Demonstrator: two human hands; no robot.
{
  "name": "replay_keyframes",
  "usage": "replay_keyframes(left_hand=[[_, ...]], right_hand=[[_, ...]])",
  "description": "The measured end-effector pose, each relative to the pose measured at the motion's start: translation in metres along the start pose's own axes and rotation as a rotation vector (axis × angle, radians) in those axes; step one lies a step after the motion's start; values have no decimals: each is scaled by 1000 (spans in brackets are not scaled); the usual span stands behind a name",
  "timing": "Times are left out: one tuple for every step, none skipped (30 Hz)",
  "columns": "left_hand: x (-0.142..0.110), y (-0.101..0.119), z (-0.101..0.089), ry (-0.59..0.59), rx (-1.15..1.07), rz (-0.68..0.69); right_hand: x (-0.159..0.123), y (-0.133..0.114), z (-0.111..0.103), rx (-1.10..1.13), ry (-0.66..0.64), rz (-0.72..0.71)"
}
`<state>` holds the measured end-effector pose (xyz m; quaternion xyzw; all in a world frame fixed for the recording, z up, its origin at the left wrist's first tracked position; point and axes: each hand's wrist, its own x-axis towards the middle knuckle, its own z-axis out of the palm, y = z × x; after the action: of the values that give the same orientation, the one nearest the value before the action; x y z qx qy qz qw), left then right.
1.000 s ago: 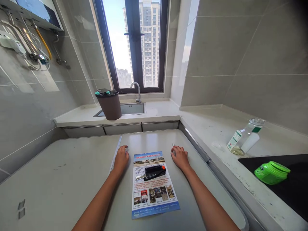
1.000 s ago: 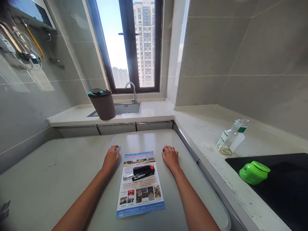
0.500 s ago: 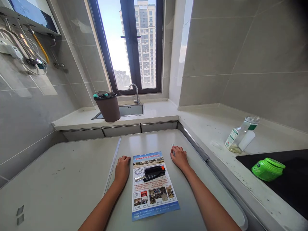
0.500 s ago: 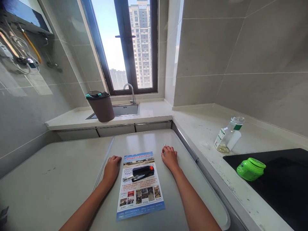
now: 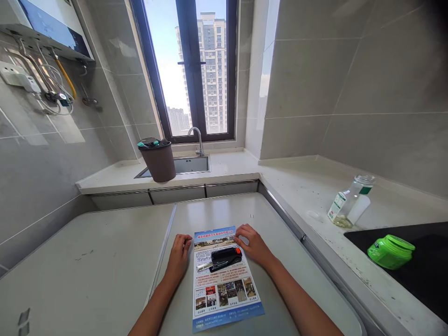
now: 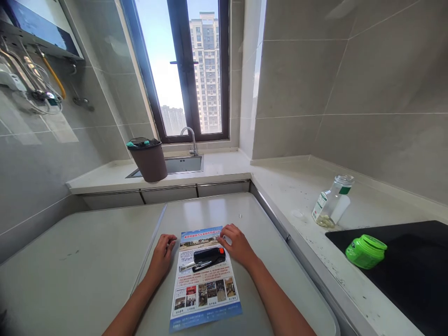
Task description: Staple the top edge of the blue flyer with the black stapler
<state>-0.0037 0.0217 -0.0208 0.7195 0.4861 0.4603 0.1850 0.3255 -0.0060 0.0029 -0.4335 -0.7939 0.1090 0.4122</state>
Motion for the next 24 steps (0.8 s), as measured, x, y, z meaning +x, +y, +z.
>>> replay_keyframes(left_hand=[[0, 1, 0, -19, -8, 6], [-1, 3, 0, -43, -17, 16], [-1, 5, 0, -66, -28, 28], [-1, 7, 0, -89, -40, 41], [0, 10, 0, -114, -53, 57], [0, 13, -1, -142, -67, 74], [0, 16, -1, -173, -80, 90], [0, 19, -1, -204, -93, 106], [0, 22, -2, -233, -109, 120], [0, 24, -2, -261, -124, 132], [-1, 26, -2, -287, -137, 141], [-2, 27, -3, -309, -146, 149], [-2, 28, -3, -329, -151, 157], [-3, 29, -4, -344, -153, 165], [-4, 30, -4, -354, -155, 175], [-5, 31, -4, -363, -158, 186], [-6, 31, -4, -373, -161, 199], [-6, 32, -4, -381, -161, 214], [-6, 33, -4, -389, -156, 230], [-6, 34, -3, -396, -145, 248], [-6, 35, -2, -403, -128, 266], [-7, 35, -2, -411, -107, 280], [-7, 36, -1, -420, -82, 292], [-7, 36, 0, -434, -54, 299]], right_hand=[[0, -5, 1, 41, -40, -28], [-1, -8, 2, 81, -91, -60], [-1, -11, 4, 115, -148, -91], [-1, -14, 6, 139, -202, -115], [-1, -15, 9, 151, -252, -130], [-2, -17, 11, 152, -295, -135], [-2, -17, 14, 145, -328, -134], [-3, -17, 17, 132, -349, -129], [-4, -17, 20, 117, -362, -125], [-4, -17, 23, 102, -368, -120], [-5, -17, 25, 90, -367, -115], [-6, -16, 27, 80, -360, -110], [-6, -16, 28, 71, -353, -108], [-6, -16, 28, 62, -347, -107], [-6, -15, 29, 55, -341, -105], [-6, -14, 28, 48, -337, -103], [-6, -14, 28, 44, -337, -103], [-6, -13, 28, 41, -340, -103], [-5, -13, 27, 40, -342, -103], [-5, -12, 27, 41, -343, -104], [-5, -12, 27, 41, -342, -105], [-5, -11, 27, 42, -340, -105], [-5, -11, 27, 42, -339, -105], [-5, -11, 27, 43, -339, -105]])
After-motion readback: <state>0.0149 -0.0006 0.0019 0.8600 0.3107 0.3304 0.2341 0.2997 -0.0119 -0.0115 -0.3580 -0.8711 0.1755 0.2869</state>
